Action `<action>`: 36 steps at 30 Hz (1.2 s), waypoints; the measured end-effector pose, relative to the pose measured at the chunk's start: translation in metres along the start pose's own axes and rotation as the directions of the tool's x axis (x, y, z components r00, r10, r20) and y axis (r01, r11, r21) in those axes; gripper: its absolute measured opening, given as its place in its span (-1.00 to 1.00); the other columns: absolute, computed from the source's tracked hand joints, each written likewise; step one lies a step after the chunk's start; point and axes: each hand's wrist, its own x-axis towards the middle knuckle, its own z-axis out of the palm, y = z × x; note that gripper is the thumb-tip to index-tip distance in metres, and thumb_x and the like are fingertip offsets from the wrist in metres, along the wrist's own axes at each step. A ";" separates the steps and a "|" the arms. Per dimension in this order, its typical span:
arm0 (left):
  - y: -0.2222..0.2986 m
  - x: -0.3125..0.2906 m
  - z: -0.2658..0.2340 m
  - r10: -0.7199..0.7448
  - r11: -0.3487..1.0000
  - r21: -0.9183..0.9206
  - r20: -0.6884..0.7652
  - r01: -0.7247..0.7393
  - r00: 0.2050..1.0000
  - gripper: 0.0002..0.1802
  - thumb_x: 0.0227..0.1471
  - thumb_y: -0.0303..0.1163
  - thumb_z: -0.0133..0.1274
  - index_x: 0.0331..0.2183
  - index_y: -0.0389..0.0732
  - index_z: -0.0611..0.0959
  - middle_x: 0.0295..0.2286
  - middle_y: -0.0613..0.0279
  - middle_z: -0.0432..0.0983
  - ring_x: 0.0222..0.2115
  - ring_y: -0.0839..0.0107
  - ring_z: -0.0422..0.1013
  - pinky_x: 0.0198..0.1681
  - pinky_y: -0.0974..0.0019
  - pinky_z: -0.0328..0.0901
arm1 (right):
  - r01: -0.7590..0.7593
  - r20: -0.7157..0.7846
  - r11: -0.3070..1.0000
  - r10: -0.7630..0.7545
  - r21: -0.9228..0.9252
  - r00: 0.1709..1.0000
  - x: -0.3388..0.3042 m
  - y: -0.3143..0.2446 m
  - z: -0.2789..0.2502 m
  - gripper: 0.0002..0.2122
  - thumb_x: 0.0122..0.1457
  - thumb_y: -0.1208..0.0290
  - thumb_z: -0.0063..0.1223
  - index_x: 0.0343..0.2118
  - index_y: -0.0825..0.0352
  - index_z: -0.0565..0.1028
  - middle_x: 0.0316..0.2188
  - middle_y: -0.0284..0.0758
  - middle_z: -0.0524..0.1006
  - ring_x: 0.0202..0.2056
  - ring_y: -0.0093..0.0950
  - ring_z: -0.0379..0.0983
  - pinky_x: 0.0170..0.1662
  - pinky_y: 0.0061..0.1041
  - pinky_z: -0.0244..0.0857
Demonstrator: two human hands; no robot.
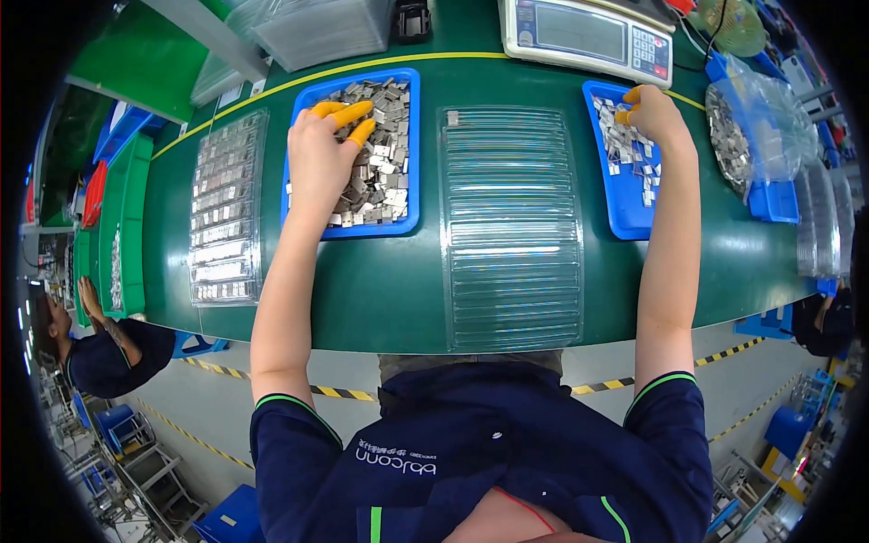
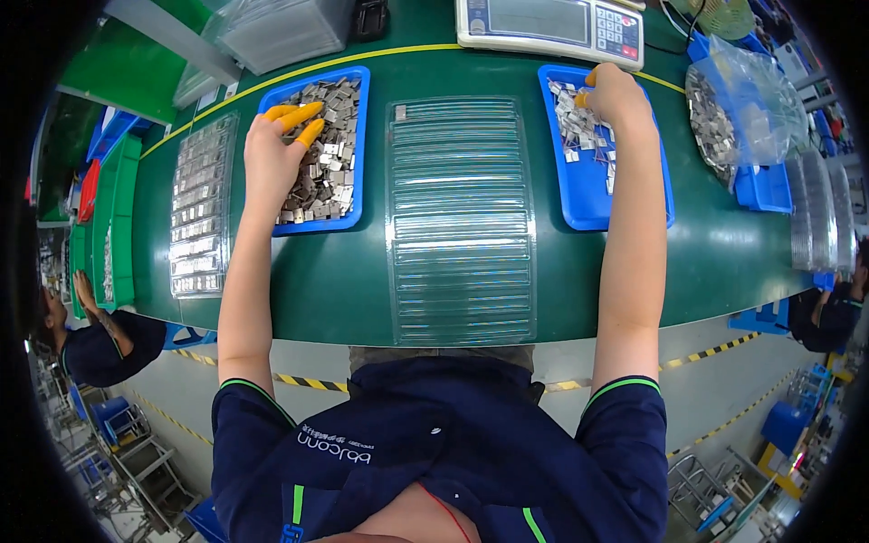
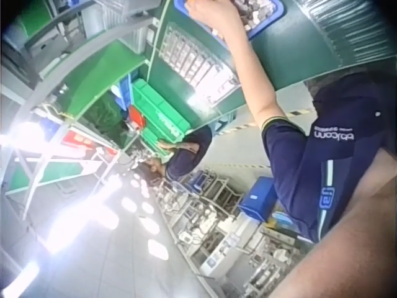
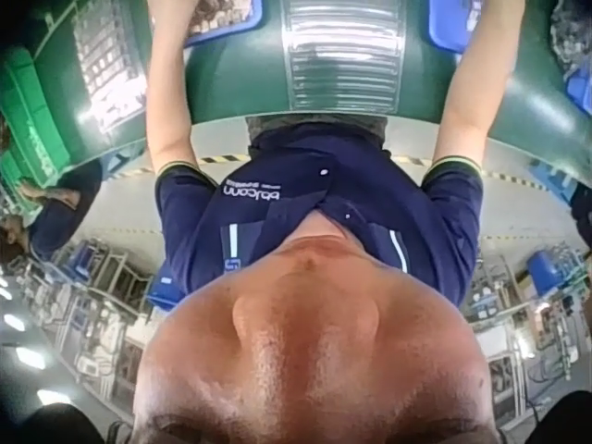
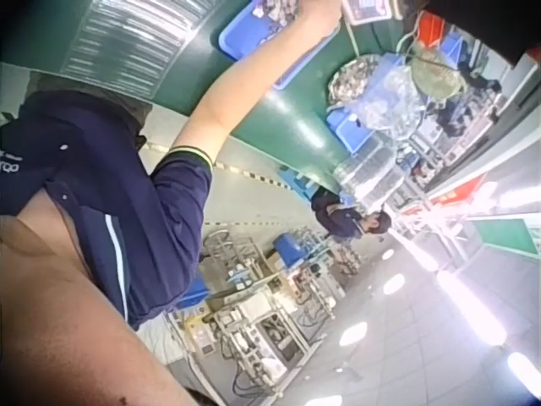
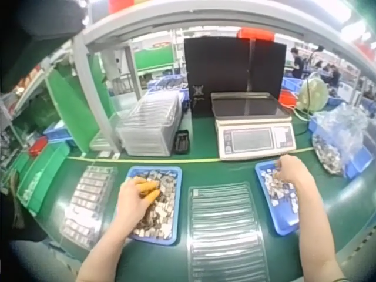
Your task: The person assembles small metal brackets and plastic electronic components by hand, then sorts them into plastic trays and blue sorting bins.
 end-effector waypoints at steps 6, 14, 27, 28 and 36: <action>0.015 0.021 0.007 -0.003 1.000 0.020 0.121 0.001 0.993 -0.73 -0.29 -0.37 0.21 -0.42 -0.27 0.65 -0.45 0.04 0.50 -0.39 0.17 0.35 -0.27 0.19 0.25 | 0.035 0.052 0.999 -0.036 0.025 0.998 0.007 0.002 0.004 -0.72 -0.15 0.44 0.20 -0.30 0.30 0.49 -0.30 -0.15 0.52 -0.21 -0.24 0.44 -0.16 -0.35 0.30; 0.019 0.024 0.018 0.024 0.981 0.187 0.146 -0.051 0.989 -0.81 -0.29 -0.39 0.17 -0.57 -0.33 0.62 -0.53 0.02 0.49 -0.40 0.16 0.40 -0.27 0.18 0.30 | -0.112 0.020 0.993 0.112 0.031 0.994 0.012 0.006 -0.002 -0.85 -0.06 0.41 0.10 -0.37 0.18 0.54 -0.32 -0.19 0.53 -0.24 -0.26 0.46 -0.20 -0.33 0.31; 0.019 0.015 -0.002 -0.215 0.958 -0.192 0.018 0.214 0.976 -0.83 -0.20 -0.42 0.14 -0.49 -0.33 0.63 -0.49 0.07 0.54 -0.53 0.32 0.48 -0.42 0.40 0.35 | 0.221 -0.210 0.682 -0.101 0.697 0.972 -0.030 -0.035 -0.048 -0.84 -0.01 0.63 0.01 -0.32 0.55 0.48 -0.41 -0.19 0.54 -0.40 -0.41 0.53 -0.37 -0.68 0.41; 0.018 0.010 -0.005 -0.306 0.874 -0.366 0.099 0.321 0.947 -0.83 -0.11 -0.47 0.08 -0.41 -0.38 0.61 -0.41 0.06 0.55 -0.46 0.41 0.50 -0.39 0.46 0.36 | 0.297 -0.242 0.578 -0.172 0.760 0.955 -0.036 -0.046 -0.048 -0.83 -0.01 0.61 0.03 -0.31 0.52 0.49 -0.42 -0.20 0.54 -0.39 -0.43 0.53 -0.34 -0.67 0.40; 0.063 -0.015 -0.016 -0.241 0.135 -0.778 0.575 0.613 0.782 -0.77 -0.03 -0.50 0.02 -0.30 -0.45 0.52 -0.41 0.02 0.52 -0.41 0.32 0.50 -0.28 0.39 0.40 | 0.422 -0.285 0.298 -0.407 0.856 0.868 -0.112 -0.135 0.006 -0.83 -0.01 0.53 0.09 -0.31 0.36 0.53 -0.50 -0.22 0.54 -0.46 -0.48 0.52 -0.40 -0.58 0.37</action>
